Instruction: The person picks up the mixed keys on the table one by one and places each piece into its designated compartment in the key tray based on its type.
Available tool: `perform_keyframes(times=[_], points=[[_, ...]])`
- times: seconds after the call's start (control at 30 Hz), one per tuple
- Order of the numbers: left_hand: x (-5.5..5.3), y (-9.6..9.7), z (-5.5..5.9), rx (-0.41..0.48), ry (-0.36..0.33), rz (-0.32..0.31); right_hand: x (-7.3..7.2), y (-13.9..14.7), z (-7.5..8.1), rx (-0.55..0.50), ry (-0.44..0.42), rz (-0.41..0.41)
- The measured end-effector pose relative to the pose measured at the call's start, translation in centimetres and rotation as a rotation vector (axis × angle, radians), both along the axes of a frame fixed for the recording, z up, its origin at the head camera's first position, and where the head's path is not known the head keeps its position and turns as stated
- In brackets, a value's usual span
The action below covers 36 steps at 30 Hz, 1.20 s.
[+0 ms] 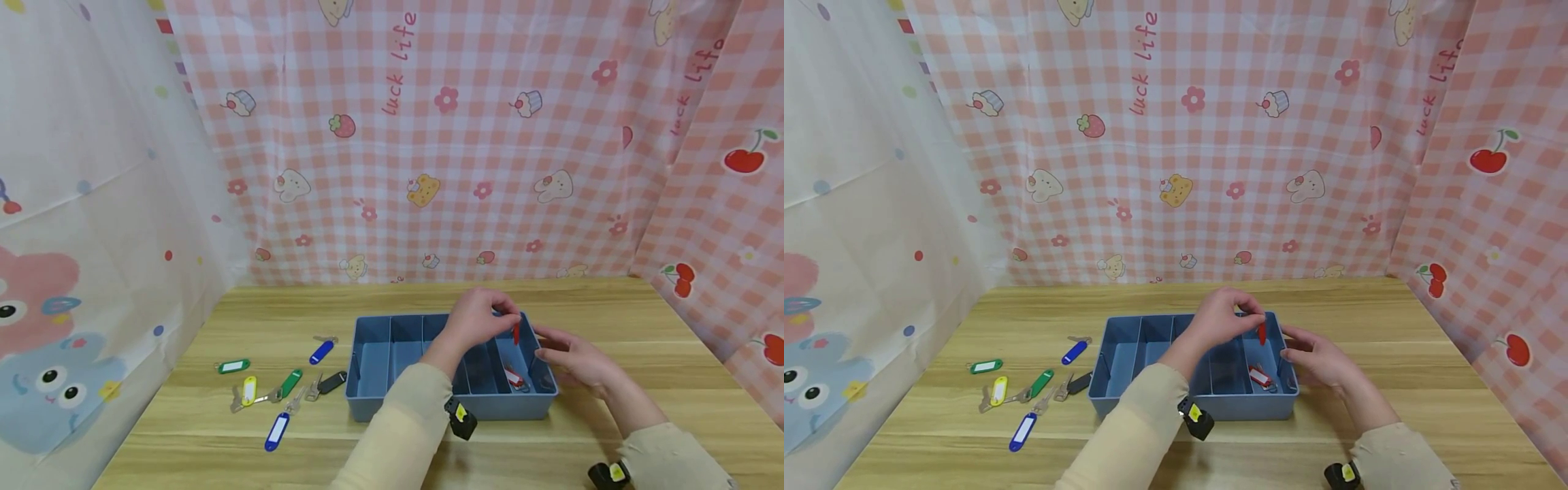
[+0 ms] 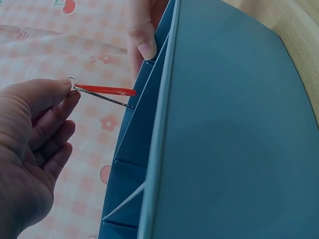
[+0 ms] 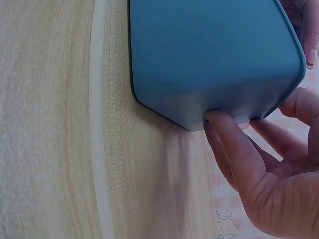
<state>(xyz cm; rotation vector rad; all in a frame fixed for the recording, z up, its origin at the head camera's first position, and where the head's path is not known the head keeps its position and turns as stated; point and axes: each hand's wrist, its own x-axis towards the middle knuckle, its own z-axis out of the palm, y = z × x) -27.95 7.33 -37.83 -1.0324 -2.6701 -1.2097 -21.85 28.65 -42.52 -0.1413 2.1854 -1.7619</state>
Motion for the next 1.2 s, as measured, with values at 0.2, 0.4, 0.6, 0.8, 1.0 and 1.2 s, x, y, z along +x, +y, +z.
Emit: perform_keyframes(times=[0.2,0.4,0.6,0.8,1.0,1.2], points=[[-0.1,0.4,-0.1,-0.004,-0.004,0.028,0.0,0.1,-0.2,0.0,0.008,0.006],[-0.1,0.6,-0.2,0.016,-0.026,0.05,-0.1,0.1,-0.2,-0.006,0.011,0.01],[-0.1,0.3,-0.3,0.044,-0.05,0.037,0.0,0.0,0.0,0.021,0.002,0.004],[0.3,-0.3,0.0,0.058,-0.056,0.004,0.0,0.2,0.0,0.027,0.0,0.006],[0.9,-1.1,0.4,0.087,-0.031,-0.06,0.1,0.2,0.2,0.037,-0.009,0.005],[1.3,-1.9,0.4,0.105,-0.02,-0.114,0.0,0.1,0.3,0.043,-0.026,-0.003]])
